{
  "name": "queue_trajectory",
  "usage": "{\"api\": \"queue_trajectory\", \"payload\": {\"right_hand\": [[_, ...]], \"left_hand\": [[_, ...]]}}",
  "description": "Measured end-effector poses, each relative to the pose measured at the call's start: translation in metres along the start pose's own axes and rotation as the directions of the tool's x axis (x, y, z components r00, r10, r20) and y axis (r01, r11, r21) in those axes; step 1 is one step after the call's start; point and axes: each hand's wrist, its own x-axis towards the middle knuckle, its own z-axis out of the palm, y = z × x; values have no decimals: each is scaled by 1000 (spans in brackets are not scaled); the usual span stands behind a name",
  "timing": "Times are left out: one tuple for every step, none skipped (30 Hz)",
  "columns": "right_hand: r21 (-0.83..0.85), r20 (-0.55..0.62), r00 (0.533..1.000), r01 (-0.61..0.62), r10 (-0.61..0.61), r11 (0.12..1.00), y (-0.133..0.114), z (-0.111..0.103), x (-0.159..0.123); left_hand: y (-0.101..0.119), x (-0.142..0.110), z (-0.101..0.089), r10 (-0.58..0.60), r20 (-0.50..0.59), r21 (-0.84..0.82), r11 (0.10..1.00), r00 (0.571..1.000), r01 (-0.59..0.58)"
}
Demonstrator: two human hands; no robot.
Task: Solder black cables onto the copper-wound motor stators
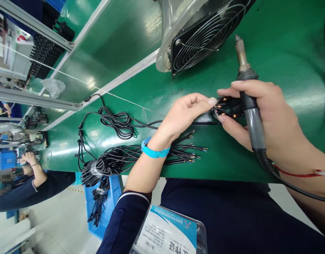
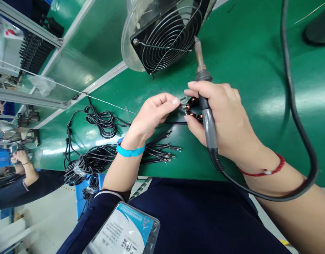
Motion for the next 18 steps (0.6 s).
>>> {"api": "queue_trajectory", "payload": {"right_hand": [[5,-5,1000,3,-3,1000,0,0,0],[13,-9,1000,4,-4,1000,-1,-1,0],[23,-16,1000,7,-7,1000,-1,-1,0],[25,-24,1000,9,-8,1000,-2,-2,1],[18,-34,999,9,-9,1000,-3,-3,2],[-1,-43,999,7,-7,1000,-4,-3,2],[-27,-52,999,2,-3,1000,-4,-3,3],[-48,-62,998,-7,4,999,-5,-4,3],[-59,-72,997,-17,13,998,-6,-3,4],[-60,-82,996,-27,22,998,-7,-3,4],[-54,-96,995,-36,31,998,-7,-2,4],[-49,-110,993,-46,40,998,-8,-1,4],[-49,-122,991,-56,49,997,-8,0,5],[-58,-128,990,-73,65,996,-8,2,6],[-78,-132,988,-92,81,993,-8,3,7],[-92,-136,986,-115,102,989,-8,5,8],[-97,-141,983,-134,119,986,-9,5,10],[-99,-150,981,-139,123,985,-10,5,12]], "left_hand": [[0,0,-1,-19,7,3,1000,1000,19],[1,-1,-3,-34,13,2,999,999,34],[1,-1,-4,-43,16,-3,999,999,43],[2,0,-4,-44,15,-10,999,999,44],[2,0,-5,-37,12,-21,999,999,37],[2,0,-6,-23,15,-33,999,1000,23],[2,-1,-6,-7,27,-43,999,1000,8],[3,-1,-7,8,48,-48,999,999,-6],[3,-2,-7,21,75,-46,999,997,-17],[2,-2,-8,33,103,-36,999,994,-30],[2,-3,-7,42,129,-18,999,991,-40],[1,-3,-6,46,148,8,999,988,-47],[-1,-3,-5,47,158,40,998,986,-54],[-2,-2,-3,49,159,76,995,986,-62],[-4,-1,0,56,149,108,991,987,-73],[-6,0,2,72,125,132,987,990,-88],[-7,2,3,99,85,145,983,991,-111],[-8,4,4,138,30,146,979,990,-141]]}}
